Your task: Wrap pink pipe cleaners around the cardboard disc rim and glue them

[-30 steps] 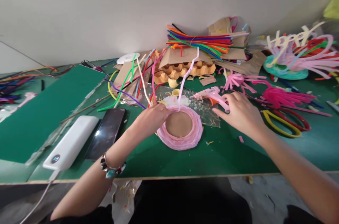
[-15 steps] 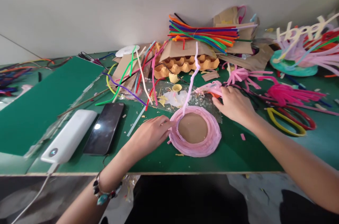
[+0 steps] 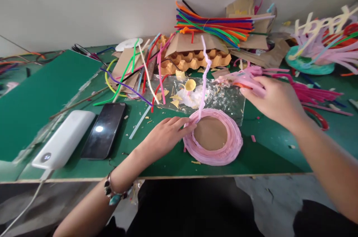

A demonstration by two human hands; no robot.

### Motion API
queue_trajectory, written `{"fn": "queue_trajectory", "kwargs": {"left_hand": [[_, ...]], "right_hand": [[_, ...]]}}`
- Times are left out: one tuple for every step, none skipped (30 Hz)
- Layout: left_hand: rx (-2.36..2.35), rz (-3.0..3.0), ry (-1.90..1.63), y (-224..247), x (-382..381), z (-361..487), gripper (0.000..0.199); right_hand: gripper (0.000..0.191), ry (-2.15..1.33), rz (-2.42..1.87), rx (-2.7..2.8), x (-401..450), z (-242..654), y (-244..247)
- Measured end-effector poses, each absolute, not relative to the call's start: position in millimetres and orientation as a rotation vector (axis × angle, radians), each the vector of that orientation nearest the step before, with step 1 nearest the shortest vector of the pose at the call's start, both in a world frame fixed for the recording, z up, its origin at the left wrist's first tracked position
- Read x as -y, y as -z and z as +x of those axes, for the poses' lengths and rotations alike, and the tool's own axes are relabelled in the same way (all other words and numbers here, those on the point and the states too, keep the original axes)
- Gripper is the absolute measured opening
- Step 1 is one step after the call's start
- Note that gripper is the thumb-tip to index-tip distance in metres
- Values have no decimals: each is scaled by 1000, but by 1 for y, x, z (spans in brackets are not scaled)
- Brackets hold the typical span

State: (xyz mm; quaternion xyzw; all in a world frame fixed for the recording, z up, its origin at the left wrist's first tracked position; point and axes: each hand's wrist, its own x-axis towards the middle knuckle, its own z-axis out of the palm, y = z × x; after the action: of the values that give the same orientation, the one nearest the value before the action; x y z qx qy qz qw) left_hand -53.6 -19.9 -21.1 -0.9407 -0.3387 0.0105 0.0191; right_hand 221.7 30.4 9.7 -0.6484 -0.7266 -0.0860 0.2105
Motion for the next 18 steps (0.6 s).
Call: {"fn": "queue_trajectory", "kwargs": {"left_hand": [[1060, -2926, -40, 22, 19, -53, 49], [1072, -2932, -42, 22, 18, -52, 48], [1081, -2939, -38, 22, 18, -51, 48], [1088, -2949, -32, 21, 18, -51, 48], [1095, -2960, -26, 21, 18, -51, 48], [1102, -2975, -19, 21, 18, -51, 48], [1109, -2992, -10, 21, 17, -51, 48], [1125, -3005, 10, 22, 17, -51, 48], [1159, -3001, 44, 23, 15, -51, 47], [1212, -2980, 88, 26, 13, -52, 47], [1272, -2947, 128, 28, 10, -52, 46], [1332, -2907, 161, 31, 7, -53, 44], [1380, -2873, 167, 33, 3, -53, 43], [1404, -2853, 151, 35, 0, -54, 43], [1417, -2841, 122, 36, -3, -55, 45], [1422, -2839, 88, 36, -5, -56, 47], [1428, -2837, 60, 35, -7, -58, 49], [1438, -2837, 36, 34, -8, -59, 50]], "right_hand": [[31, 199, -1839, 1993, -30, 223, -13], [30, 165, -1875, 1969, -30, 224, -16], [29, 139, -1901, 1953, -31, 225, -19], [29, 124, -1916, 1941, -32, 225, -21], [29, 115, -1922, 1929, -34, 226, -23], [29, 106, -1924, 1915, -36, 227, -24], [29, 88, -1922, 1903, -37, 229, -24], [29, 61, -1920, 1897, -39, 230, -25], [30, 31, -1916, 1895, -40, 231, -24], [31, 7, -1911, 1898, -41, 233, -23], [32, -10, -1904, 1906, -42, 234, -22], [32, -17, -1898, 1912, -43, 235, -21], [33, -13, -1894, 1912, -43, 235, -19], [34, 1, -1892, 1907, -43, 236, -18], [34, 18, -1893, 1901, -42, 235, -17], [34, 39, -1893, 1894, -42, 235, -16], [33, 58, -1892, 1894, -42, 234, -16], [32, 71, -1890, 1898, -41, 234, -17]]}}
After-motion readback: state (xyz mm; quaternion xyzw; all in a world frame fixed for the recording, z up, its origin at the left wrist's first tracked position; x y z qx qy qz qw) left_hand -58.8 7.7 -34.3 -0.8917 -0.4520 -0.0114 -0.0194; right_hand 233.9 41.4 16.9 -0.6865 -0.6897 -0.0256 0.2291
